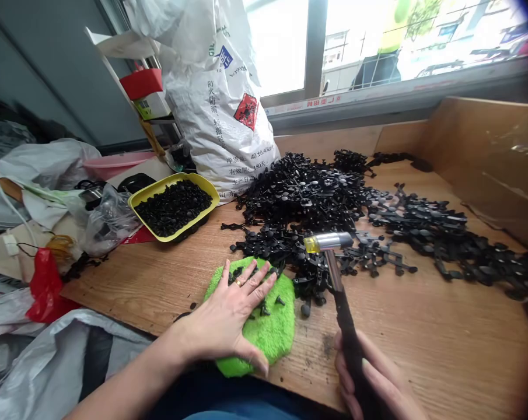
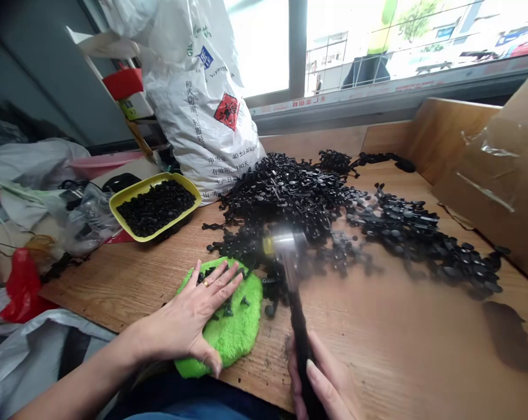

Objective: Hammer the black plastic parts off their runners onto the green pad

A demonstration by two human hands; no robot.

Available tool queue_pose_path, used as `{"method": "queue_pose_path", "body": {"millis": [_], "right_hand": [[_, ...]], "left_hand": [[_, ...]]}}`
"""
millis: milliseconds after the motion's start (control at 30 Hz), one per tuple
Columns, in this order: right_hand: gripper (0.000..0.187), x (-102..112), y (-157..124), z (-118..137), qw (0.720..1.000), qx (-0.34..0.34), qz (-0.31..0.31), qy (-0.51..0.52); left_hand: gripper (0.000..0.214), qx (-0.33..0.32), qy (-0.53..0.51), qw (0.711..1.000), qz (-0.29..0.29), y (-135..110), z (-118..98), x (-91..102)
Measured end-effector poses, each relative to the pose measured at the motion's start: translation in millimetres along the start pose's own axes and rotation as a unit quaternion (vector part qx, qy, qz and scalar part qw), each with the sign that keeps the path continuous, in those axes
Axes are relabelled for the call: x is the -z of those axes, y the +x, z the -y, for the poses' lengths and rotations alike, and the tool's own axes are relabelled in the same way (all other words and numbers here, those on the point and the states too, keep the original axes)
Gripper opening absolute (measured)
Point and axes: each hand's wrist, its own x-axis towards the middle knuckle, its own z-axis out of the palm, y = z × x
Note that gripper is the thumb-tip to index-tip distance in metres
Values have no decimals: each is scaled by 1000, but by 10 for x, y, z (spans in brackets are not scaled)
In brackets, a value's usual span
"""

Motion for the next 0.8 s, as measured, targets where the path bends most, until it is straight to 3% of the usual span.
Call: {"method": "queue_pose_path", "body": {"millis": [300, 467, 567, 700, 800], "right_hand": [[28, -102, -36, 63, 995, 94, -1, 26], [23, -97, -60, 56, 994, 108, 8, 34], [20, -98, -69, 38, 992, 120, 2, 33], [19, -106, -69, 24, 991, 128, -8, 28], [18, -121, -60, 34, 991, 131, -13, 27]], "left_hand": [[106, -21, 41, 999, 14, -44, -112, -18], [106, -2, 28, 1000, 3, -90, -129, -41], [107, 21, -12, 998, -50, -146, -17, -30], [85, 76, -90, 977, -179, -330, 222, -16], [78, 87, -72, 975, -191, -443, 278, -59]]}}
